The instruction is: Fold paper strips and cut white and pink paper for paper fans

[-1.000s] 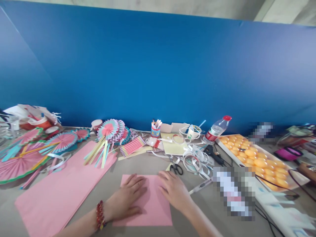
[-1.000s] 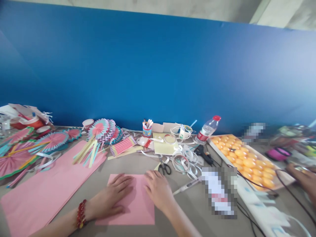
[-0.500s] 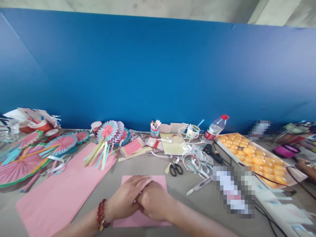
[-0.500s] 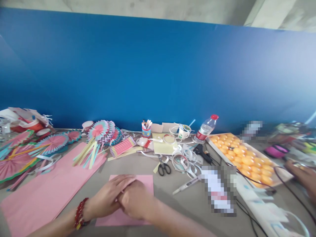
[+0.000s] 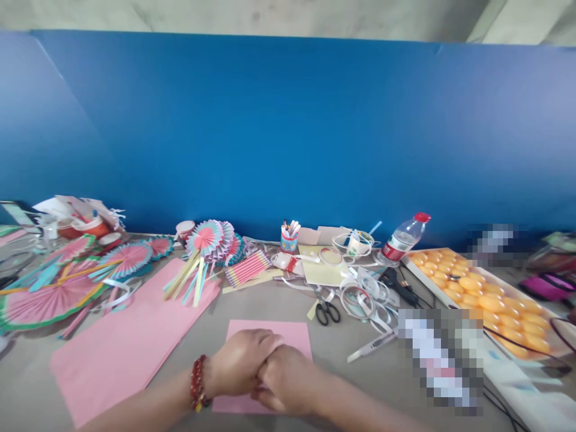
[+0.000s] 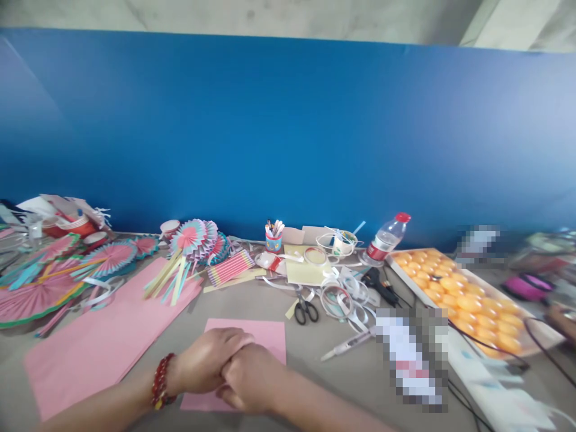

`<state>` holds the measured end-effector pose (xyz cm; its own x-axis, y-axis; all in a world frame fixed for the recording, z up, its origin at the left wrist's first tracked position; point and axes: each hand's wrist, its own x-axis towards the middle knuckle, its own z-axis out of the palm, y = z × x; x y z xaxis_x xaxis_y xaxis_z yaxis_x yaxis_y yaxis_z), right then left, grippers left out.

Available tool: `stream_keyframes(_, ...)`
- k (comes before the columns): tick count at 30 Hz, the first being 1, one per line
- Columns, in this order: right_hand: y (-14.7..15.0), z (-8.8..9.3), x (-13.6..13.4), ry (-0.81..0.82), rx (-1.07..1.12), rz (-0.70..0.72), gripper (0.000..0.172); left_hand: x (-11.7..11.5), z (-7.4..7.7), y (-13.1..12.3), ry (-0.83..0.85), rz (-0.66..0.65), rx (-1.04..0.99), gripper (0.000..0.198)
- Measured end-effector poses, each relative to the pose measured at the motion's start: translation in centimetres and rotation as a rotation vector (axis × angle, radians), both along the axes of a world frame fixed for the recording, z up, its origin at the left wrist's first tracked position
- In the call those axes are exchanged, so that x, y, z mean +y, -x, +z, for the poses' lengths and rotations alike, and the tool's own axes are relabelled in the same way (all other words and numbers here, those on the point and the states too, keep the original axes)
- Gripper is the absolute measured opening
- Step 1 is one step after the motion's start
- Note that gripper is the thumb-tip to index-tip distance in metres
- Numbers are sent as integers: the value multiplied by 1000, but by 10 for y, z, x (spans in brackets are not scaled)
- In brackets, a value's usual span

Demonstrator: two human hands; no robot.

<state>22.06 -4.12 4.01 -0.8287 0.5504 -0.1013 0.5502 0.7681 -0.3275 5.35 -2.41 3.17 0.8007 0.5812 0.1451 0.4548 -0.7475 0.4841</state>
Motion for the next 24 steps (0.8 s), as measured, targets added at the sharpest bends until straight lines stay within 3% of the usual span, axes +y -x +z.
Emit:
stream_keyframes(3,-14,-15,0,-100,-18,12,32,1,-7,4,-82,-52,31,69)
stream_keyframes(5,-28,-20,3,-140,13,-38,34,5,-14,14,-110,0,55,68)
stream_keyframes(11,-64,-25,8,-72,26,-285,49,46,-34,50,-293,311,112,50)
stream_keyframes(14,-67,-34,7,-60,51,-337,52,80,-31,52,-415,567,182,48)
stream_keyframes(16,-67,-41,6,-81,104,-347,52,100,-28,49,-437,634,184,49)
stream_keyframes(20,-68,-48,4,-117,190,-345,51,125,-26,41,-450,683,177,48)
stream_keyframes(24,-69,-49,4,-126,242,-344,49,130,-32,36,-454,684,148,43)
